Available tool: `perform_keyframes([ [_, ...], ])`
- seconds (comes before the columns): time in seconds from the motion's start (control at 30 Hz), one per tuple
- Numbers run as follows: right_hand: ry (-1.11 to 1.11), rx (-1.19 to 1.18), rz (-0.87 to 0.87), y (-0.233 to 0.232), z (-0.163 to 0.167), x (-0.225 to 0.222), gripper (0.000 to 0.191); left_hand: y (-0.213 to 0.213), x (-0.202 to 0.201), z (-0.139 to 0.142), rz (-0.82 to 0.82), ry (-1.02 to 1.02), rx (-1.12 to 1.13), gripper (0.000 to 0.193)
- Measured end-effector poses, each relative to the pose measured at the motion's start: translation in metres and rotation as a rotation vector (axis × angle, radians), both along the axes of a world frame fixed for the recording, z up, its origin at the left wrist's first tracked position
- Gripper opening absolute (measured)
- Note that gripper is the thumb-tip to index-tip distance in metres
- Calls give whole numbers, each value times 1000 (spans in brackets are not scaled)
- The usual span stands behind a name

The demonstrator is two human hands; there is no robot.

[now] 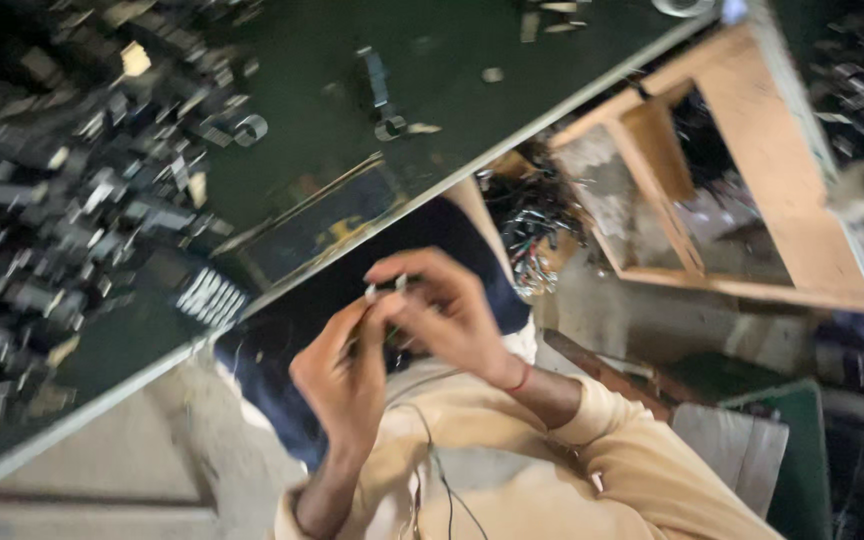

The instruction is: The person sits at a workbench covered with charger plugs and twists the exposed ends of red, green and black wires together, then attaches the wired connector to a plug body. They handle a mobile phone on the bench and work the wired plug assembly in their hands.

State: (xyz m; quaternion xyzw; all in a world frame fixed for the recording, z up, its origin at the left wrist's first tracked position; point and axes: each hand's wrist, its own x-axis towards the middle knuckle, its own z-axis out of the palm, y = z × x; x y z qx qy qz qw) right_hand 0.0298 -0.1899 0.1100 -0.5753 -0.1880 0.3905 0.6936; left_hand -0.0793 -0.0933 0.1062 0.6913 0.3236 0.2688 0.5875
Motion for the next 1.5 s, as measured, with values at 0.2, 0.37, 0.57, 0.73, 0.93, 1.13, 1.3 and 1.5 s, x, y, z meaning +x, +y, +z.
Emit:
perform_keyframes([
  [0.2,-56,-36,-192,-4,-12,6,48,2,15,1,1,-209,-403,18],
  [0.37,-97,193,-153,-3,-25,5,59,8,14,7,-5,-226,-465,18],
  [0.57,114,253,-162,1,-26,11,57,25,3,5,-177,-200,-146,21],
  [0.73,106,228,-74,4,-15,18,37,29,1,-6,-78,-374,-494,11],
  [0.93,45,119,-66,8,-17,12,21,28,1,-13,-100,-347,-465,11],
  [1.13,114,90,-143,11,-32,18,11,35,8,-16,-81,-365,-595,18],
  [1.3,167,133,-171,12,-37,22,11,33,9,-17,-133,-225,-556,21],
  [1.5,142,127,-135,14,-33,22,18,30,9,-18,-179,-354,-639,27],
])
